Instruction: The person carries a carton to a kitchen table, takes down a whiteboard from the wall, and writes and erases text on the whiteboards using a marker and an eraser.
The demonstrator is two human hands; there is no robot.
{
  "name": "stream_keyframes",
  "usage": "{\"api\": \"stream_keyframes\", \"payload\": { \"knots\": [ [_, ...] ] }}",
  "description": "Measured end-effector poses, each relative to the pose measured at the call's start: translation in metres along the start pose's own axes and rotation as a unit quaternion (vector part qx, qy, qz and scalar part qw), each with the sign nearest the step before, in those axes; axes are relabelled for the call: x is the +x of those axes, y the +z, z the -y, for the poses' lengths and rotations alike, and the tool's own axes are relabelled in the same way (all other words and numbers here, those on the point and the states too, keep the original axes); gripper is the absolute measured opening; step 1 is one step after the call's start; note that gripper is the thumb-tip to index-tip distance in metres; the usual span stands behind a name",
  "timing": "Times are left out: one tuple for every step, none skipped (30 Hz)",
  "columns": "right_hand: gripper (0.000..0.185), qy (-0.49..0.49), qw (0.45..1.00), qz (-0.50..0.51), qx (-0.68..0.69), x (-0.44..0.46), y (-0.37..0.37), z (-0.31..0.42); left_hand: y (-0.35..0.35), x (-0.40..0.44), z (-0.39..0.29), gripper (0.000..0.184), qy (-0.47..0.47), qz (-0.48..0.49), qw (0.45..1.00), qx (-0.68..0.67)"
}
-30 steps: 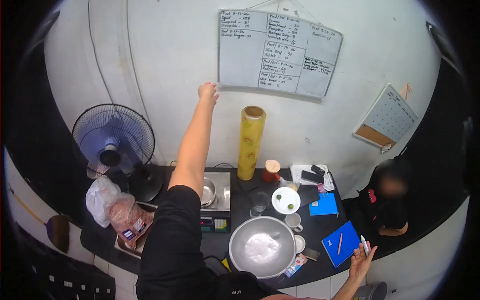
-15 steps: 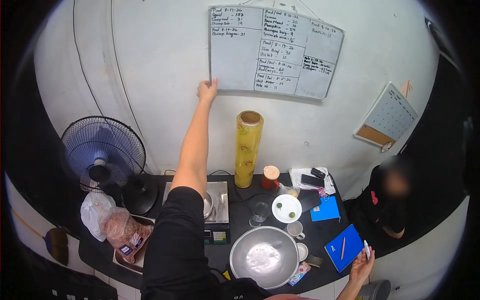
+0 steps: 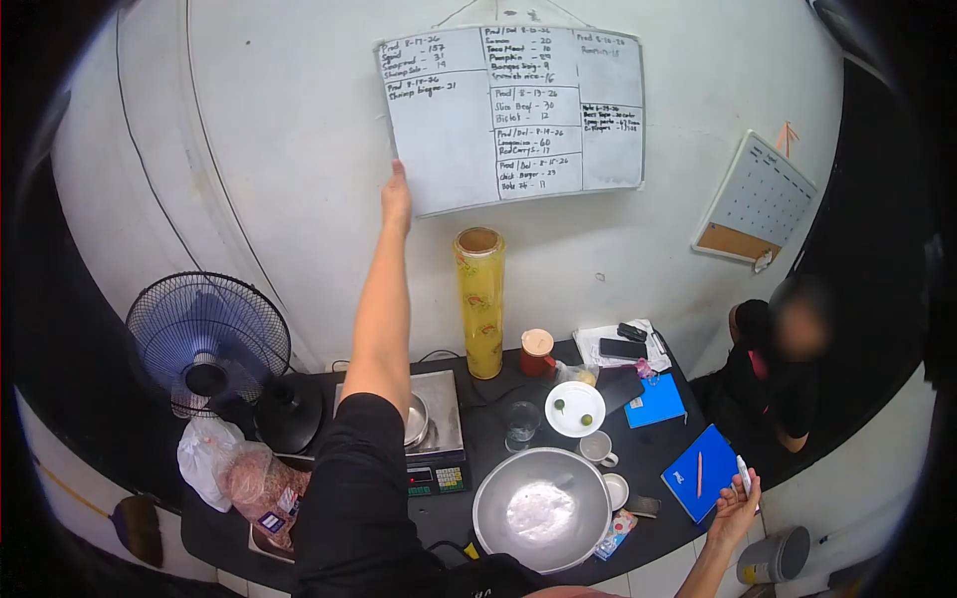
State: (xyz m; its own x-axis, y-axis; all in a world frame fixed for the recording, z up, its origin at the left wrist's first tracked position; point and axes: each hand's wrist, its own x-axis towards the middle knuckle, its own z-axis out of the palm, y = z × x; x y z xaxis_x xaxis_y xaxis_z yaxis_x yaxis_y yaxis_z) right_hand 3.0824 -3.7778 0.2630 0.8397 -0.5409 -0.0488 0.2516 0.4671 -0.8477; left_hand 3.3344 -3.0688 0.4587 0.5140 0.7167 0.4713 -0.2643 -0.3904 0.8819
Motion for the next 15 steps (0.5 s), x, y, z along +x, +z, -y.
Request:
{"api": "stream_keyframes", "payload": {
  "knots": [
    [0.043, -0.001, 1.0, -0.005, 0.006, 0.001, -0.007, 0.001, -0.009, -0.006, -0.001, 0.088, -0.042, 0.057, 0.997, -0.038],
    [0.046, 0.005, 1.0, -0.008, -0.006, 0.002, -0.011, 0.003, -0.013, -0.013, -0.004, 0.091, -0.086, 0.117, 0.987, -0.075],
    [0.046, 0.009, 1.0, -0.019, -0.006, -0.004, -0.01, 0.007, -0.013, -0.023, -0.011, 0.091, -0.088, 0.127, 0.986, -0.069],
    [0.047, 0.015, 1.0, -0.019, -0.005, -0.009, -0.006, 0.011, -0.013, -0.034, -0.016, 0.093, -0.052, 0.133, 0.984, -0.102],
    [0.049, 0.022, 0.999, -0.022, -0.006, -0.014, -0.002, 0.017, -0.013, -0.048, -0.026, 0.096, -0.019, 0.141, 0.981, -0.135],
    [0.05, 0.026, 0.999, -0.023, -0.012, -0.014, 0.001, 0.019, -0.016, -0.059, -0.043, 0.095, -0.038, 0.139, 0.983, -0.113],
    [0.052, 0.033, 0.999, -0.03, -0.026, -0.013, 0.003, 0.02, -0.021, -0.07, -0.058, 0.095, -0.066, 0.141, 0.984, -0.088],
    [0.055, 0.023, 0.999, -0.007, -0.034, -0.016, 0.007, 0.024, -0.021, -0.082, -0.072, 0.089, -0.078, 0.078, 0.994, -0.021],
    [0.058, 0.015, 0.999, 0.014, -0.037, -0.015, 0.006, 0.025, -0.023, -0.08, -0.069, 0.085, 0.032, 0.137, 0.984, -0.111],
    [0.061, 0.012, 0.999, 0.031, -0.033, -0.016, 0.006, 0.028, -0.023, -0.086, -0.082, 0.081, 0.036, 0.138, 0.981, -0.132],
    [0.062, 0.008, 0.998, 0.056, -0.029, -0.018, 0.006, 0.033, -0.028, -0.096, -0.097, 0.076, 0.004, 0.128, 0.985, -0.118],
    [0.063, -0.009, 0.997, 0.072, -0.029, -0.02, 0.005, 0.035, -0.027, -0.109, -0.114, 0.072, 0.004, 0.131, 0.979, -0.156],
    [0.065, -0.038, 0.993, 0.105, -0.043, -0.015, -0.001, 0.034, -0.029, -0.118, -0.122, 0.069, 0.003, 0.139, 0.976, -0.167],
    [0.062, -0.061, 0.993, 0.09, -0.056, -0.019, 0.006, 0.036, -0.033, -0.123, -0.132, 0.066, 0.009, 0.144, 0.973, -0.179],
    [0.062, -0.064, 0.99, 0.108, -0.062, -0.013, -0.003, 0.035, -0.036, -0.131, -0.143, 0.063, 0.033, 0.133, 0.975, -0.176]
  ]
}}
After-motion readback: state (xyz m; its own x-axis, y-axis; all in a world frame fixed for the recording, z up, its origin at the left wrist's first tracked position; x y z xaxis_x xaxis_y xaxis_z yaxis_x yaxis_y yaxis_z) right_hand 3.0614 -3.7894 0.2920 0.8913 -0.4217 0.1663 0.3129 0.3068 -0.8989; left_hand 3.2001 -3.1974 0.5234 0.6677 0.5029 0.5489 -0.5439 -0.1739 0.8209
